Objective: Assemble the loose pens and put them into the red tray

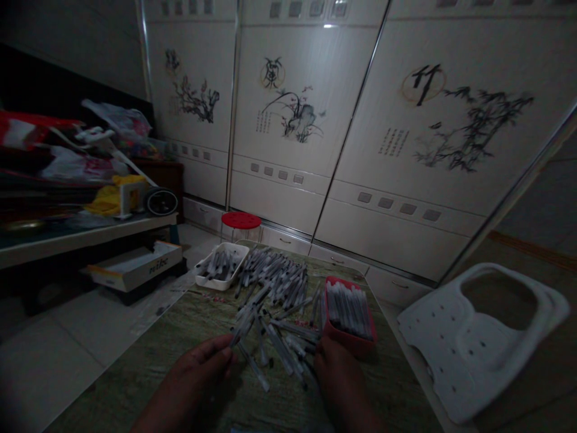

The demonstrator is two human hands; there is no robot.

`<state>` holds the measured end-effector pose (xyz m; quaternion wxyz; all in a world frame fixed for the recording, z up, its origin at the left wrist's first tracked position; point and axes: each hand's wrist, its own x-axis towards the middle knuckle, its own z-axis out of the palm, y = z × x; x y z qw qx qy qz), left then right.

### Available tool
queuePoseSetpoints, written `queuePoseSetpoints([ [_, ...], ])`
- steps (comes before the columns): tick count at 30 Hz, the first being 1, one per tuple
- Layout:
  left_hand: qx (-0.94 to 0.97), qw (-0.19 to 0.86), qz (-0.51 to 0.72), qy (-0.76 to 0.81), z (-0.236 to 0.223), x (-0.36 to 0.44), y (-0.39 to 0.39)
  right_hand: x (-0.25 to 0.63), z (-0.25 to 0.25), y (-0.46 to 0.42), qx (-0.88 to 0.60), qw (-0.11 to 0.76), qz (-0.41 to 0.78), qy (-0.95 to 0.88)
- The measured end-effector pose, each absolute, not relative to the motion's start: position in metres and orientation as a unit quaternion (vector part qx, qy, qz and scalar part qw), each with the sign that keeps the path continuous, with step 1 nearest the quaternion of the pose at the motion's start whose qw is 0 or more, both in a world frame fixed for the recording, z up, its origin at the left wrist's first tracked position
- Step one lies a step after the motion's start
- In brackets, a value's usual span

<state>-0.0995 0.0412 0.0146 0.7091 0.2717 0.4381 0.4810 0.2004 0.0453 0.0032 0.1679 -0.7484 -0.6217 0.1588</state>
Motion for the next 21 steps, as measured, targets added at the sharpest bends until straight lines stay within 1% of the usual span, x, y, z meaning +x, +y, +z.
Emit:
queuePoseSetpoints([
  [4, 0.281, 0.707, 0.482, 0.435, 0.014, -0.097, 0.040, 0.199, 0.004, 0.048, -0.752, 0.164, 0.162, -0.617],
  [10, 0.289, 0.706, 0.471, 0.442, 0.009, -0.092, 0.041, 0.195, 0.002, 0.048, -0.755, 0.180, 0.158, -0.611],
  [13, 0.311, 0.713, 0.448, 0.441, 0.009, -0.090, 0.040, 0.193, 0.003, 0.045, -0.749, 0.198, 0.161, -0.611],
  [16, 0.373, 0.718, 0.406, 0.425, 0.016, -0.087, 0.036, 0.192, 0.009, 0.033, -0.734, 0.220, 0.177, -0.618],
  [19, 0.435, 0.719, 0.359, 0.406, 0.023, -0.084, 0.029, 0.193, 0.015, 0.010, -0.707, 0.244, 0.224, -0.624],
  [21, 0.462, 0.731, 0.327, 0.382, 0.026, -0.081, 0.025, 0.193, 0.017, -0.007, -0.685, 0.266, 0.303, -0.607],
])
